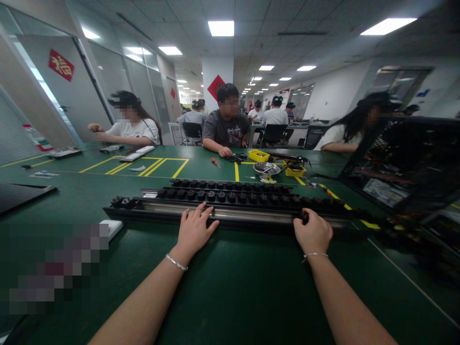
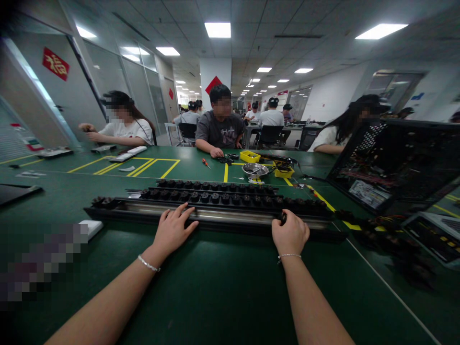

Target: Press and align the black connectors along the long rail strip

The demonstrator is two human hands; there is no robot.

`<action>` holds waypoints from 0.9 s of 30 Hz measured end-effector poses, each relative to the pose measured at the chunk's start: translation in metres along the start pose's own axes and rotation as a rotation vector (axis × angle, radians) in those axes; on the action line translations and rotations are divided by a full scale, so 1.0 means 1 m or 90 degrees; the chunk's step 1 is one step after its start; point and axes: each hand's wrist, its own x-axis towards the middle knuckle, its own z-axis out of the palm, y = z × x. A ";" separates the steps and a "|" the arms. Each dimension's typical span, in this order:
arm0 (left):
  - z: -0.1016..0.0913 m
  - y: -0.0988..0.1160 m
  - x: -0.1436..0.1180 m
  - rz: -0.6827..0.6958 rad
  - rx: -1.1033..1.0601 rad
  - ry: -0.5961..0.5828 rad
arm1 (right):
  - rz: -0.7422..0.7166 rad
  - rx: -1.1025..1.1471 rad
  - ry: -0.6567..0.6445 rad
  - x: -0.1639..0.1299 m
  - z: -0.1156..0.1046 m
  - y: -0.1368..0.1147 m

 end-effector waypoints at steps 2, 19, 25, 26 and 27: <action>-0.001 0.000 0.000 0.001 0.001 -0.002 | 0.002 -0.001 0.005 0.000 0.001 0.001; 0.001 0.000 0.000 -0.003 -0.006 -0.002 | 0.005 0.019 0.015 0.003 0.004 0.011; 0.001 0.000 0.000 -0.005 -0.006 -0.003 | 0.018 0.011 0.017 0.004 0.004 0.013; 0.001 -0.001 0.000 -0.003 -0.006 -0.001 | 0.019 0.011 0.021 0.005 0.004 0.014; 0.001 -0.001 0.000 -0.001 -0.006 0.002 | 0.021 0.011 0.026 0.005 0.005 0.014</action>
